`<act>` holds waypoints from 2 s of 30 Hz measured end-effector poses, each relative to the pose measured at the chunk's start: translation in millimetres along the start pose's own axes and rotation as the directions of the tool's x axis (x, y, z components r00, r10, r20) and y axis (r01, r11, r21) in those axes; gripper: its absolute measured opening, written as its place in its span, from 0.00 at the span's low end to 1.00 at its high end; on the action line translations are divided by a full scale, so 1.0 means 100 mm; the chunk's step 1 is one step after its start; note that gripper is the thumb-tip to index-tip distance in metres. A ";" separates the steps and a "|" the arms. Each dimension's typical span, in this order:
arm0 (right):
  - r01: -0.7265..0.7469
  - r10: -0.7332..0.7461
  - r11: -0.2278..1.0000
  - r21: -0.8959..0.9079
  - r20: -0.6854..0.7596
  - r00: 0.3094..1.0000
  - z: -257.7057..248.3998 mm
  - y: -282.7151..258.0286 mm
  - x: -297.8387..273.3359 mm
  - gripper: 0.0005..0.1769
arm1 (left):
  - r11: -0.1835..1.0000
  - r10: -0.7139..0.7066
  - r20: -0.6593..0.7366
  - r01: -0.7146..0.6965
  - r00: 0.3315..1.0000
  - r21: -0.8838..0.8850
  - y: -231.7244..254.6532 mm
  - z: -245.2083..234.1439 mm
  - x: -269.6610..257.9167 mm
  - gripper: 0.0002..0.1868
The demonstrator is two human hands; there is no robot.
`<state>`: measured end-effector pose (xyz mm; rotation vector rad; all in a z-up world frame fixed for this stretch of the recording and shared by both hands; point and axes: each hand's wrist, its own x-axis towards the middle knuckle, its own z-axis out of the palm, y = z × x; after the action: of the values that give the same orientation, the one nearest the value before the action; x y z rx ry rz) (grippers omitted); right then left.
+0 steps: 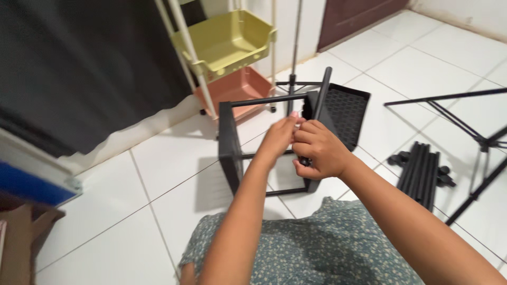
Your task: The person assembles a black metal shelving unit by connecting rods and perforated panels. They insert rods into the panel frames and secure them by hand, working on the floor.
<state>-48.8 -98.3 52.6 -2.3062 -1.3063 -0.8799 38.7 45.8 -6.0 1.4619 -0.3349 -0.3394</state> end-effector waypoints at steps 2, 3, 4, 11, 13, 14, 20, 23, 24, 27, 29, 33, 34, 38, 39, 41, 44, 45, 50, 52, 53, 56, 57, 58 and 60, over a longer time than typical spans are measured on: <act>-0.017 0.017 1.000 0.004 -0.023 1.000 -0.13 0.02 -0.16 0.11 | 0.962 -0.169 0.135 0.193 0.976 -0.194 -0.02 0.29 -0.04 0.24; -0.058 0.058 0.998 -0.005 -0.007 0.998 -0.18 0.04 -0.25 0.10 | 0.921 -0.197 0.192 0.249 0.961 -0.301 -0.03 0.43 -0.05 0.25; -0.099 0.099 0.995 -0.013 0.008 0.995 -0.23 0.06 -0.35 0.10 | 0.864 -0.220 0.251 0.308 0.943 -0.399 -0.03 0.57 -0.04 0.26; -0.380 0.358 0.919 -0.101 -0.182 0.916 -0.35 0.00 -1.32 0.16 | 0.841 -0.152 0.359 0.311 0.921 -0.442 -0.16 1.57 0.10 0.21; -0.504 0.496 0.864 0.024 -0.218 0.840 -0.33 -0.04 -1.56 0.19 | 0.892 -0.121 0.378 0.268 0.918 -0.365 -0.21 1.86 0.16 0.21; -0.531 0.505 0.847 -0.037 -0.262 0.823 -0.33 -0.08 -1.68 0.19 | 0.919 -0.153 0.363 0.267 0.919 -0.290 -0.25 2.00 0.19 0.20; -0.772 0.640 0.630 -0.078 -0.511 0.574 -0.30 -0.12 -2.23 0.11 | 0.962 -0.201 0.382 0.255 0.902 -0.096 -0.67 2.73 0.38 0.21; -0.903 0.775 0.423 0.072 -0.546 0.319 -0.35 0.00 -2.48 0.12 | 0.953 -0.253 0.414 0.299 0.874 -0.049 -0.95 3.03 0.46 0.20; -0.928 0.863 0.289 0.237 -0.483 0.145 -0.37 0.05 -2.56 0.12 | 0.949 -0.268 0.422 0.312 0.866 -0.037 -1.04 3.12 0.49 0.20; -0.864 0.940 0.032 0.503 -0.309 -0.145 -0.36 0.15 -2.84 0.12 | 0.951 -0.286 0.443 0.308 0.850 0.022 -1.34 3.34 0.55 0.21; -0.870 0.924 0.033 0.492 -0.347 -0.161 -0.34 0.22 -3.05 0.15 | 0.950 -0.312 0.439 0.289 0.843 0.121 -1.53 3.46 0.59 0.23; -0.927 0.873 0.043 0.373 -0.465 -0.146 -0.18 0.34 -3.49 0.23 | 0.915 -0.390 0.359 0.312 0.848 0.256 -1.94 3.65 0.67 0.24; -0.921 0.872 0.000 0.389 -0.451 -0.190 -0.14 0.37 -3.61 0.25 | 0.909 -0.405 0.335 0.334 0.851 0.250 -2.06 3.68 0.68 0.23; -0.905 0.844 -0.080 0.419 -0.454 -0.285 0.06 0.54 -4.10 0.25 | 0.891 -0.377 0.259 0.272 0.889 0.363 -2.53 3.75 0.74 0.22; -0.934 0.835 -0.085 0.348 -0.487 -0.258 0.11 0.58 -4.21 0.25 | 0.877 -0.350 0.231 0.231 0.908 0.421 -2.63 3.76 0.76 0.21; -0.959 0.827 -0.125 0.254 -0.507 -0.242 0.22 0.66 -4.42 0.27 | 0.853 -0.328 0.199 0.200 0.923 0.482 -2.82 3.77 0.78 0.21; -0.949 0.834 -0.245 0.197 -0.456 -0.310 0.34 0.82 -4.66 0.31 | 0.838 -0.360 0.183 0.231 0.915 0.494 -2.98 3.78 0.83 0.20; -0.935 0.833 -0.303 0.184 -0.426 -0.353 0.38 0.87 -4.73 0.32 | 0.831 -0.374 0.179 0.244 0.910 0.500 -3.02 3.78 0.85 0.20; -0.913 0.859 -0.400 0.080 -0.315 -0.404 0.51 1.04 -4.95 0.38 | 0.834 -0.387 0.177 0.262 0.905 0.486 -3.05 3.78 0.91 0.18; -0.927 0.872 -0.370 0.067 -0.318 -0.372 0.55 1.07 -5.00 0.39 | 0.852 -0.355 0.193 0.233 0.915 0.468 -3.04 3.76 0.93 0.17; -0.929 0.873 -0.365 0.064 -0.322 -0.365 0.56 1.08 -5.02 0.39 | 0.845 -0.377 0.192 0.251 0.906 0.472 -3.04 3.76 0.94 0.17; -0.937 0.877 -0.346 0.049 -0.339 -0.341 0.58 1.10 -5.04 0.38 | 0.832 -0.403 0.188 0.273 0.896 0.483 -3.02 3.74 0.94 0.16; -0.939 0.877 -0.340 0.042 -0.346 -0.333 0.57 1.10 -5.03 0.37 | 0.833 -0.390 0.188 0.258 0.902 0.489 -3.01 3.74 0.93 0.16; -0.941 0.876 -0.335 0.035 -0.355 -0.326 0.56 1.09 -5.02 0.36 | 0.834 -0.376 0.189 0.242 0.907 0.495 -3.01 3.74 0.92 0.15; -0.953 0.877 -0.302 0.003 -0.392 -0.279 0.54 1.06 -4.98 0.35 | 0.821 -0.375 0.177 0.238 0.910 0.518 -3.01 3.72 0.93 0.15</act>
<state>-129.9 -441.2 -318.3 -2.2245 1.2044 -0.5752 -39.5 -353.7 -274.8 1.9830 -0.4233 -0.7705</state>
